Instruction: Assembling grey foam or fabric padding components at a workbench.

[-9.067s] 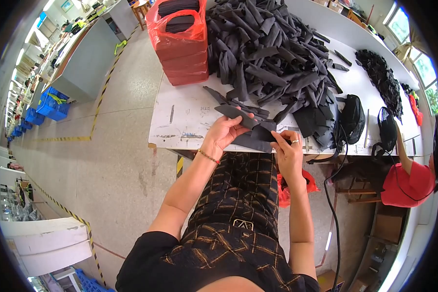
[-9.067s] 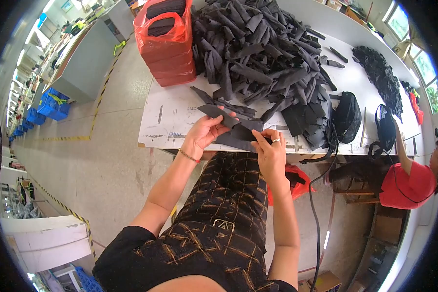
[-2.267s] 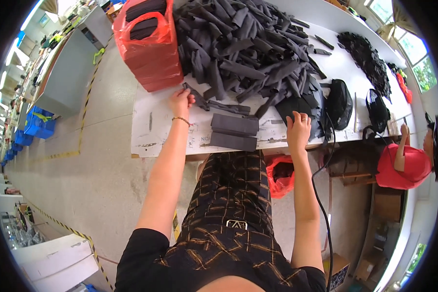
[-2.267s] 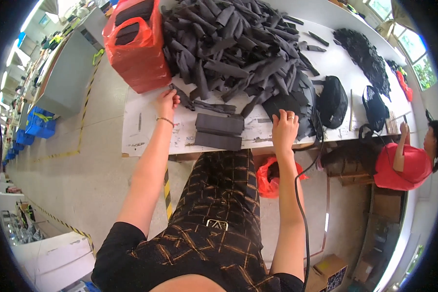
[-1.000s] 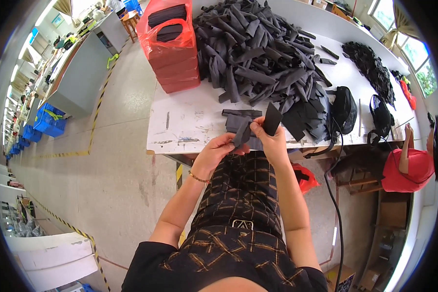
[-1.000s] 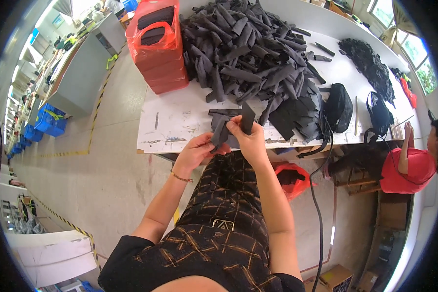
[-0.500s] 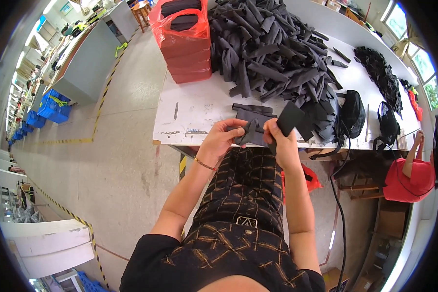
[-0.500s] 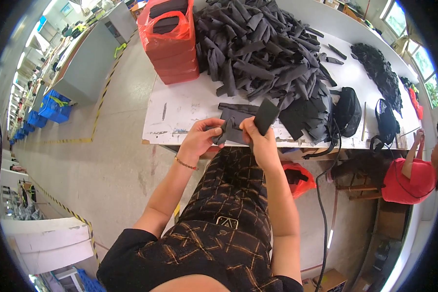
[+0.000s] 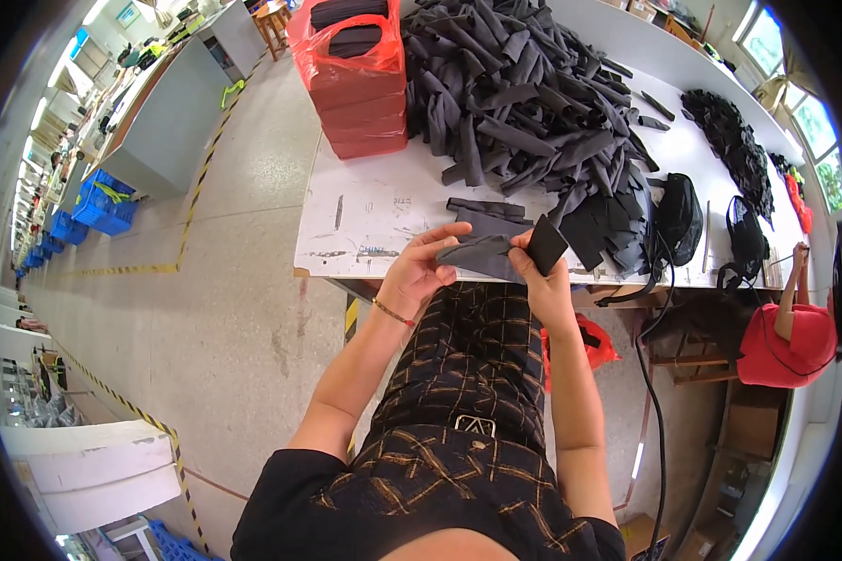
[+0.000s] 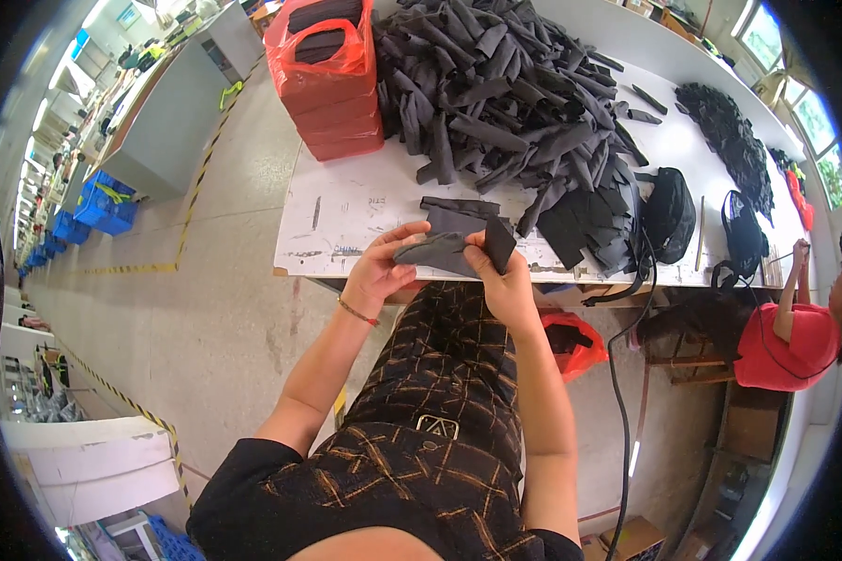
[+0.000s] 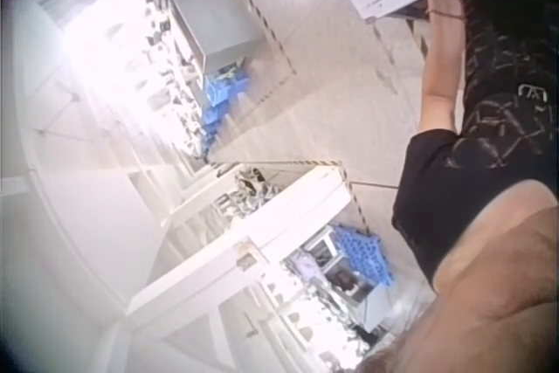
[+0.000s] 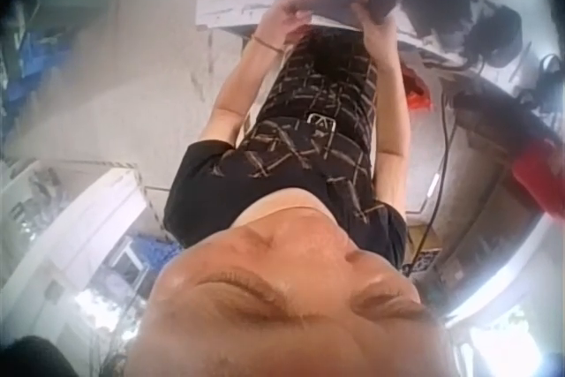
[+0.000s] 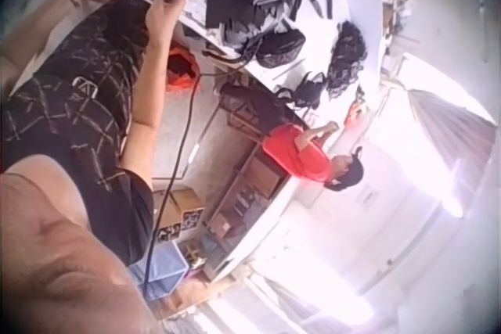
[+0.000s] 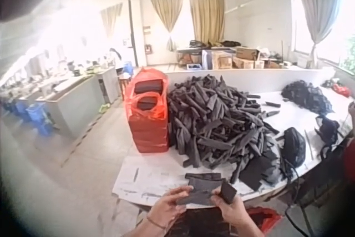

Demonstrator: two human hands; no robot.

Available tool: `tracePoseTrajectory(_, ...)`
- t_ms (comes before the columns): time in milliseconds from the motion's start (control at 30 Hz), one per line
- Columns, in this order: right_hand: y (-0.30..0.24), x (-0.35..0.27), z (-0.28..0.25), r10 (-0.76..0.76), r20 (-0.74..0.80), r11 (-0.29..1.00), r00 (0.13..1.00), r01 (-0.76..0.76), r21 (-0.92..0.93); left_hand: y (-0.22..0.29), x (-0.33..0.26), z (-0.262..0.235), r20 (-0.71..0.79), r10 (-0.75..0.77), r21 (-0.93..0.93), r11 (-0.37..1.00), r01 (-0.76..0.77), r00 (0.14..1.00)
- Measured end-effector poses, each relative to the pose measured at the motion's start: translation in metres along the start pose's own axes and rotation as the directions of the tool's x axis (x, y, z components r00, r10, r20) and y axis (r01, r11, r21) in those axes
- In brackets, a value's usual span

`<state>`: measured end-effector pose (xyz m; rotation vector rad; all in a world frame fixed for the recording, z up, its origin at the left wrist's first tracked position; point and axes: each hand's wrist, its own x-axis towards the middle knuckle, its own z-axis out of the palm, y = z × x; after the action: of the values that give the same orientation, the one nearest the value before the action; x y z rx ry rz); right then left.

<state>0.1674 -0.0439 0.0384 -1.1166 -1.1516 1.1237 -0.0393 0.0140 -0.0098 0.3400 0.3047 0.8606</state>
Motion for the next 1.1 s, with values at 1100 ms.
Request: tracePoseTrajectory(1100, -0.007, -0.015, 0.006, -0.113, 0.044, 0.764, 0.993, 0.116, -0.635, 0.006, 0.014, 0.007, -0.189, 0.204, -0.083, 0.971, -0.222, 0.961)
